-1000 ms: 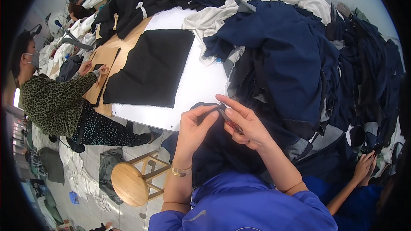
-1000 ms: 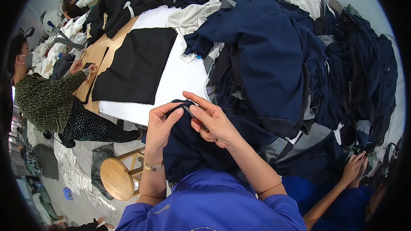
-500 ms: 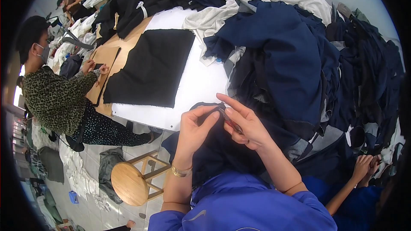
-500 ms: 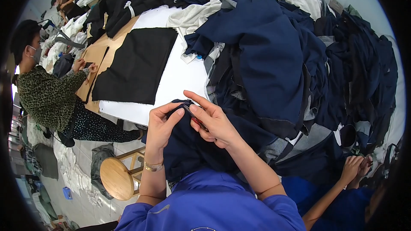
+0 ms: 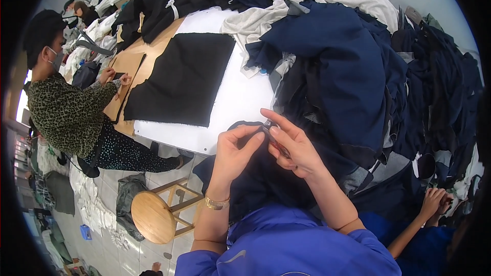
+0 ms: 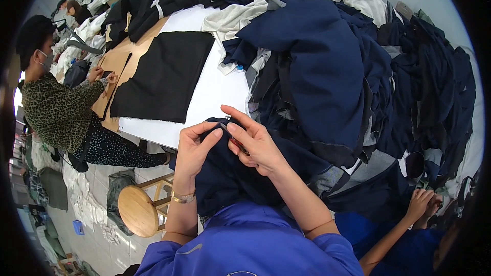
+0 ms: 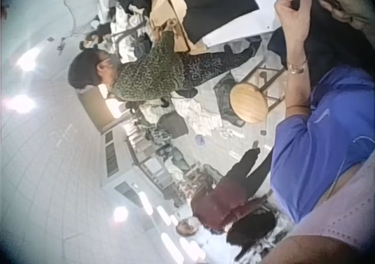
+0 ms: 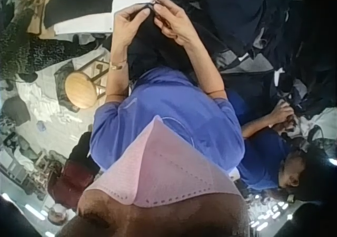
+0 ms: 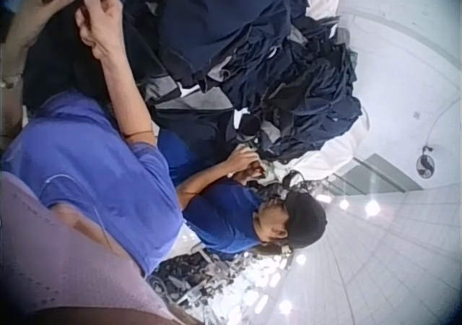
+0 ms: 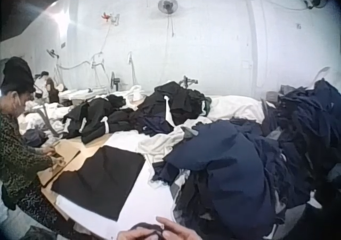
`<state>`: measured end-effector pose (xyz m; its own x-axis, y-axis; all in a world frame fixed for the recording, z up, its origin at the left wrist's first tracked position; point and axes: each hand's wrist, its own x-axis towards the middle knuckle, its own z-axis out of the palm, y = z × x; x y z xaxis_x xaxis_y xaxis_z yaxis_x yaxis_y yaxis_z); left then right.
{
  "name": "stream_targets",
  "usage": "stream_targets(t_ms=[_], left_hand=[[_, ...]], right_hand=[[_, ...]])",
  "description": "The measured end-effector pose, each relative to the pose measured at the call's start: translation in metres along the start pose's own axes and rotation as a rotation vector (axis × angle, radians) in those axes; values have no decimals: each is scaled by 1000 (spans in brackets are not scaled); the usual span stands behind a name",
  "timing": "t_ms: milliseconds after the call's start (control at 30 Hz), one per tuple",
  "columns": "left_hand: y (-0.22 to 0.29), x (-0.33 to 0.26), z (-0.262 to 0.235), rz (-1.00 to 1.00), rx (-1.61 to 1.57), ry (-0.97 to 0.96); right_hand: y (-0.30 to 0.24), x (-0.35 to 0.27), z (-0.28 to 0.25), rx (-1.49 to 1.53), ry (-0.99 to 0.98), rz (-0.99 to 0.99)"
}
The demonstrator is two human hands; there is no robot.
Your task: Trimming loose threads and excess fabric from garment components using small hand snips.
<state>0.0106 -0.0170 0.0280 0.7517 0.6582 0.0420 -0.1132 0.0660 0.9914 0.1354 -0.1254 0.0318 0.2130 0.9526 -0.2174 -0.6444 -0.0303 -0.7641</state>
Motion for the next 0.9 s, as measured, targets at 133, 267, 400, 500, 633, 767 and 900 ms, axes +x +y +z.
stream_targets(t_ms=[133, 267, 400, 500, 633, 767, 900], left_hand=[[-7, -3, 1, -27, 41, -34], [-3, 1, 0, -63, -68, 6], [-1, 5, 0, -97, -94, -12], [-1, 3, -7, -40, -63, -16], [-11, 7, -8, 4, 216, -61], [-11, 8, 3, 182, 437, -50], [-7, -1, 2, 269, 378, 39]], right_hand=[[-4, 0, -2, 77, -14, -37], [-13, 1, -9, 132, 52, -106], [-14, 7, -9, -420, 168, -357], [-14, 13, 2, -758, 160, -445], [-2, 18, -5, -992, 218, -534], [-10, 6, -8, -1087, 211, -631], [-4, 11, -16, -1017, 105, -655]])
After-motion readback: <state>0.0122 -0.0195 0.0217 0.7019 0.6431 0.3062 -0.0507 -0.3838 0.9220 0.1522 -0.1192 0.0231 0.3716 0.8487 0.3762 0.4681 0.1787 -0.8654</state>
